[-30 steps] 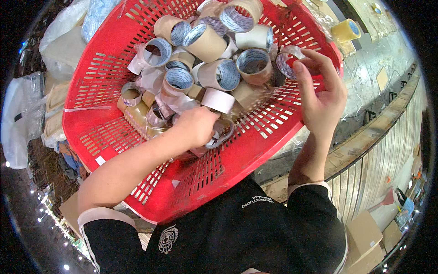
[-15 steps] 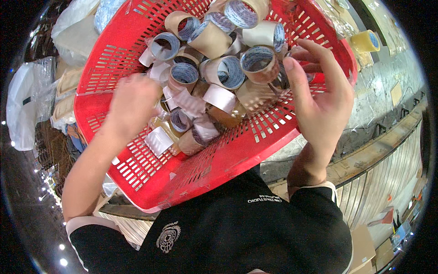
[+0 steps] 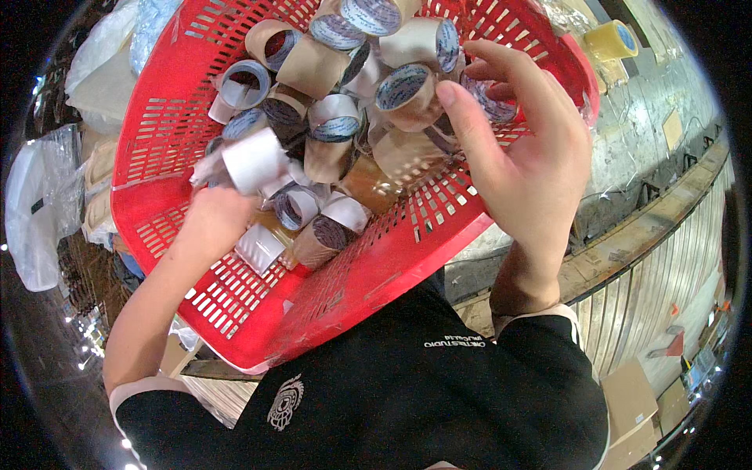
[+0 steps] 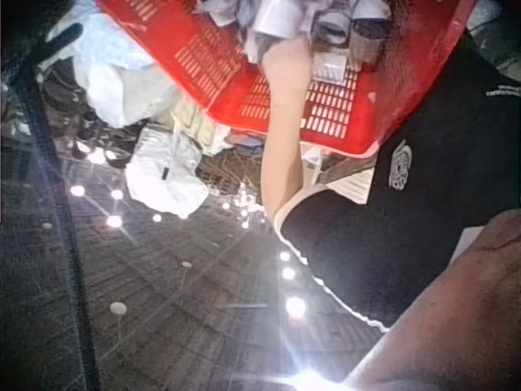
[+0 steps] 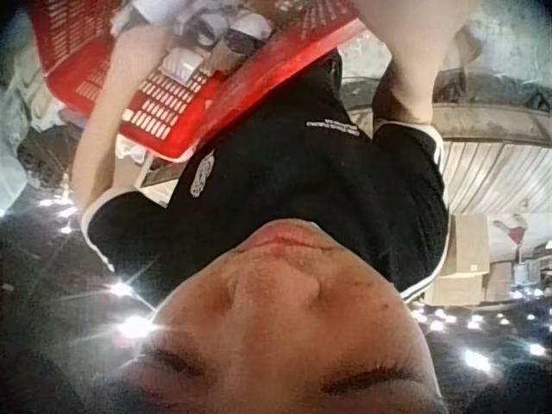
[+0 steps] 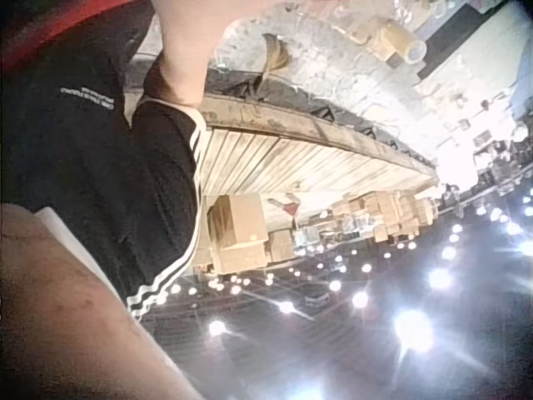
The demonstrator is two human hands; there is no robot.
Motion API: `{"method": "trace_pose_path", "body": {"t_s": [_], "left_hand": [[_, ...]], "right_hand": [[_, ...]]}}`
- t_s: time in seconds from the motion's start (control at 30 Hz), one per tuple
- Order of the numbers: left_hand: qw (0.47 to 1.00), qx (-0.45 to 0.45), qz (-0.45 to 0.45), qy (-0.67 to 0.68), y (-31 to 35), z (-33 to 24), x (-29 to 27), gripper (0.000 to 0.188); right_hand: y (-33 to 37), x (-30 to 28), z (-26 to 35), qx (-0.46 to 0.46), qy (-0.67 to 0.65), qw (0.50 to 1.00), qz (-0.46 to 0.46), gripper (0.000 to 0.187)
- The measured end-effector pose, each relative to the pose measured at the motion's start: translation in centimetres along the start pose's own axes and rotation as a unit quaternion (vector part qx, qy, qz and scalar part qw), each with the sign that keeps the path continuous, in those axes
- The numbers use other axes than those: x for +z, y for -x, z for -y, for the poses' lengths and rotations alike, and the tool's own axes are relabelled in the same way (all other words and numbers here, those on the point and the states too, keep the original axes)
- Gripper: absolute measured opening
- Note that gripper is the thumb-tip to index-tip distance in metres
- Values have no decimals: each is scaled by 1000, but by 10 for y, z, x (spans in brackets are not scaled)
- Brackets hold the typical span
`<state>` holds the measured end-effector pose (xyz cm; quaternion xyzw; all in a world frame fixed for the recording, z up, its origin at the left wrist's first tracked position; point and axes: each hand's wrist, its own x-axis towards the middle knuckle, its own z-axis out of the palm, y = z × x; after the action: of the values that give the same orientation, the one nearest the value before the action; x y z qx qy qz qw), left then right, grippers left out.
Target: The person sorts through a pile of cardboard, plastic bags, and tape rolls on a workbench, placing selected items into a red basket. They repeatedly pick up and move items, occasionally adjusting the basket's position.
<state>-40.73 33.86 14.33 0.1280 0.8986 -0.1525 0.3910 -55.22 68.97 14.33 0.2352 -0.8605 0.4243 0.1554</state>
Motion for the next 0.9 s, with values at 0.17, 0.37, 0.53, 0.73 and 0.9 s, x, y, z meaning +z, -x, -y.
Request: {"method": "trace_pose_path", "body": {"t_s": [0.17, 0.37, 0.53, 0.73, 0.9], "left_hand": [[999, -32, 14, 17, -3, -26, -13, 16], [939, 11, -116, 324, -101, -113, 5, 29], [895, -87, -90, 427, -129, -130, 26, 46], [801, 0, -78, 594, -58, -65, -13, 53], [633, 8, -231, 739, 30, -13, -59, 39]], "right_hand": [[-3, 2, 9, 22, 5, 999, 26, 30], [-2, 3, 11, 56, -15, 998, 35, 31], [-3, 5, 10, 64, 21, 997, 24, 32], [3, 2, 13, 95, -23, 995, 32, 32], [-6, -2, 21, 47, 15, 998, 29, 39]]}}
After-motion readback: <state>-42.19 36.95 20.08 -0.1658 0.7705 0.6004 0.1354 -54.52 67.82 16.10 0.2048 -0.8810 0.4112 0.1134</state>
